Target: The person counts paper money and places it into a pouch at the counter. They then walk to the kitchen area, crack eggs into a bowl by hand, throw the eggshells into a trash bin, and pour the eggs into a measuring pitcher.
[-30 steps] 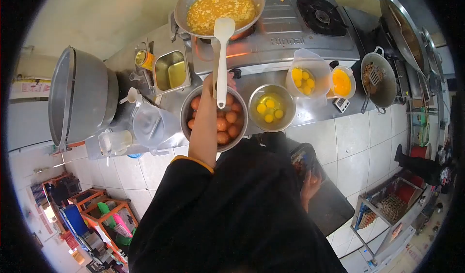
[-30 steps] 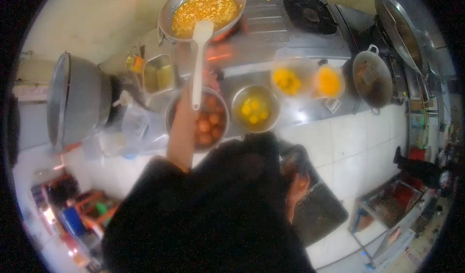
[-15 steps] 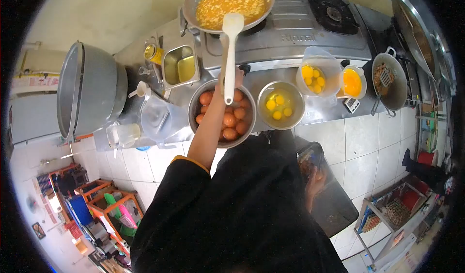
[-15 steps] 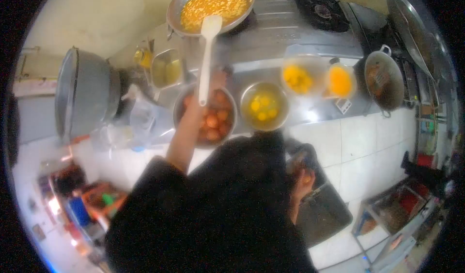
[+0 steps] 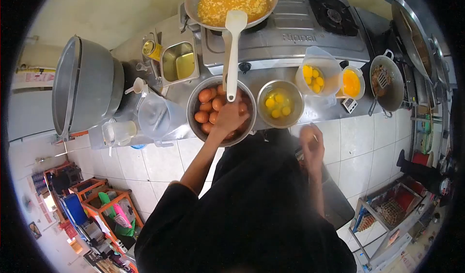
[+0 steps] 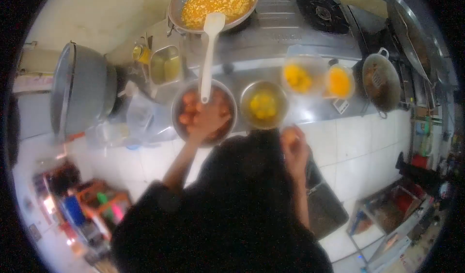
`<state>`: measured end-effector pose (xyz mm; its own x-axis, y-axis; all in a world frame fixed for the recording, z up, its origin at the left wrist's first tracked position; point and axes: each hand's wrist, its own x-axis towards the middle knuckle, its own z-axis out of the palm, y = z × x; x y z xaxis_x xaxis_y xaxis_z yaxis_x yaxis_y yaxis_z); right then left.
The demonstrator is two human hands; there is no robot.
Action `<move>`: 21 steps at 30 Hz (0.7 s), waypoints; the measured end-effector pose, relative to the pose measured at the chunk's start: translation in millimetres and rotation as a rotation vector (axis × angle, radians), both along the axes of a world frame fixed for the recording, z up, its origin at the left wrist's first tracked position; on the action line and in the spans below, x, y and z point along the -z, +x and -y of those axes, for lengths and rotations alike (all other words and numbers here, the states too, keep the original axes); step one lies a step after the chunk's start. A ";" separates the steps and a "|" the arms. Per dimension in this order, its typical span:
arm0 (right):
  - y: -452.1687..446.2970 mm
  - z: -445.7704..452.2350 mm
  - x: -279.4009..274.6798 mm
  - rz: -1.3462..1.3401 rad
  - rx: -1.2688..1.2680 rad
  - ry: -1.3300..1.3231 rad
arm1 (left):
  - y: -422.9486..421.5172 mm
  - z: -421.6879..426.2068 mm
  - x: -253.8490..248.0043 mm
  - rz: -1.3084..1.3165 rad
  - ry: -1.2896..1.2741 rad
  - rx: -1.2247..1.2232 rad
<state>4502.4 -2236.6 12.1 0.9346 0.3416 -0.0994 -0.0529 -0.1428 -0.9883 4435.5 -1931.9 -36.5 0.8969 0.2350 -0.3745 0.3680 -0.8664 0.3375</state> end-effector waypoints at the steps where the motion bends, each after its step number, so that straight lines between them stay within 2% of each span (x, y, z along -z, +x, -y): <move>1: 3.3 -19.5 -15.7 0.037 -0.034 -0.077 | -1.7 6.1 -39.1 0.155 -0.192 -0.214; 3: 10.4 -54.9 -37.5 0.189 -0.144 -0.215 | -6.2 10.0 -51.9 0.305 -0.381 -0.430; 5: 10.2 -89.9 -34.5 0.357 -0.171 -0.137 | -6.7 14.8 -27.0 0.482 -1.248 -0.901; 6: 11.9 -106.7 -31.9 0.362 -0.172 -0.132 | -3.8 17.8 -26.5 0.490 -1.246 -0.899; 8: 14.1 -130.8 -26.8 0.677 -0.213 -0.041 | 2.4 30.9 -26.1 0.736 -1.630 -0.658; 9: 14.6 -134.5 -25.5 0.680 -0.214 -0.039 | 8.3 44.0 -33.7 0.826 -1.778 -0.602; 11: 16.7 -137.8 -24.6 0.559 -0.210 -0.063 | 16.0 50.9 -38.3 0.849 -1.777 -0.560; 12: 20.1 -133.9 -26.1 0.566 -0.217 -0.062 | 20.7 52.8 -39.0 0.871 -1.772 -0.517; 14: 26.7 -118.5 -30.5 0.656 -0.157 0.003 | 29.7 59.3 -39.6 0.871 -1.714 -0.596; 16: 33.9 -117.3 -29.9 0.697 -0.204 -0.091 | 39.6 65.7 -44.7 0.815 -1.517 -0.482; 17: 37.0 -115.6 -25.9 0.604 -0.215 -0.130 | 43.8 68.2 -41.2 0.765 -1.516 -0.563; 18: 42.3 -114.2 -21.8 0.515 -0.226 -0.165 | 45.6 67.8 -44.6 0.761 -1.524 -0.555; 19: 50.6 -114.2 -14.9 0.524 -0.220 -0.166 | 47.7 61.9 -52.4 0.679 -1.421 -0.509; 21: 62.8 -111.0 -6.9 0.032 -0.115 0.211 | 50.2 53.1 -63.6 0.602 -1.237 -0.422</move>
<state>4565.2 -2125.6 19.0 0.8898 0.4561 0.0149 -0.0161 0.0639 -0.9978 4485.7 -1985.0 27.1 0.9362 0.3279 -0.1267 0.0517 0.2281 0.9723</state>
